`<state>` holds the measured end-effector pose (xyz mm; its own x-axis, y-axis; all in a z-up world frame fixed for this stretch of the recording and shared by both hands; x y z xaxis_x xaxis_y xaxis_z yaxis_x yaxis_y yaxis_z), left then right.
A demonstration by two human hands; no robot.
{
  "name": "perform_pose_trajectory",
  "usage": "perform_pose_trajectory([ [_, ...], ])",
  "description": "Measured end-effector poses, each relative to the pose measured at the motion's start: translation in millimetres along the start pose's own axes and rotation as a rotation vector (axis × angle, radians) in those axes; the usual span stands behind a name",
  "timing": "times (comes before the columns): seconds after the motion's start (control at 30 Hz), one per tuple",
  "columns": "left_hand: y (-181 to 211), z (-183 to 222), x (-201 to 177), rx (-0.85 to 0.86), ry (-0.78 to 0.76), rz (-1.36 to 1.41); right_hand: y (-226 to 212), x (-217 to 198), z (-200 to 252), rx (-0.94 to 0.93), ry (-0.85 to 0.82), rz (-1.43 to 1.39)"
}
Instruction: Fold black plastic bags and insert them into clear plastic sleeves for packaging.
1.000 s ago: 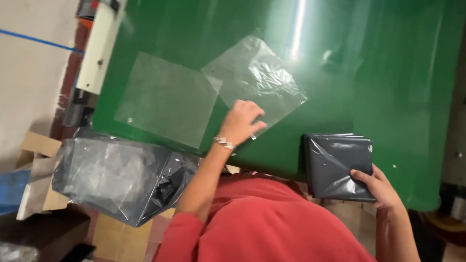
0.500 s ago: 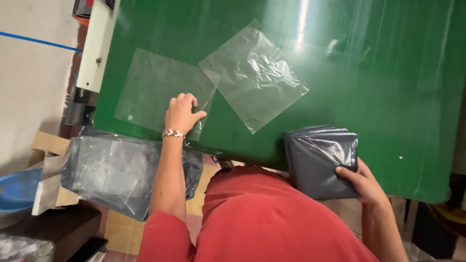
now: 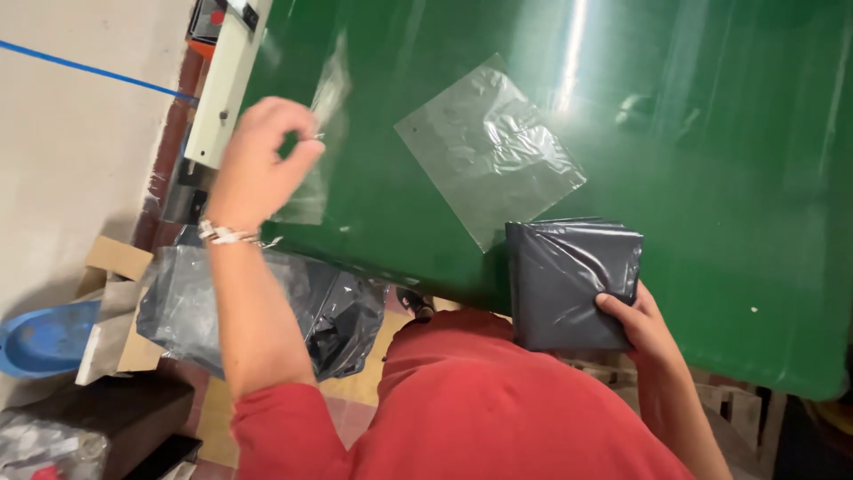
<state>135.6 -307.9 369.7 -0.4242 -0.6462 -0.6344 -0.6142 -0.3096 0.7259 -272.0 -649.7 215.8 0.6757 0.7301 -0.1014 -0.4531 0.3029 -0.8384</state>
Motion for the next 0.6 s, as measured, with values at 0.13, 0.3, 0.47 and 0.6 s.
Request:
perform_pose_trajectory([
  [0.13, -14, -11, 84, -0.041, -0.245, -0.367, -8, 20, 2, 0.019, -0.068, 0.027],
  [0.3, -84, 24, 185, 0.003, -0.314, -0.519, -15, 75, -8, 0.013, -0.145, -0.024],
  [0.47, -94, 44, 197, -0.06, -0.137, -0.265, -23, 135, -23, -0.019, -0.226, -0.041],
  [0.6, -102, 42, 194, -0.125, -0.011, -0.084, -27, 151, -21, 0.001, -0.176, 0.025],
])
Point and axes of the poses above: each hand's wrist, its own z-axis away from the middle knuckle, its own x-axis out of the palm, y = z × x, the point moved 2 cm from there along -z, towards the middle knuckle, and after that the axes turned 8 degrees about z, right-handed, at the moved point
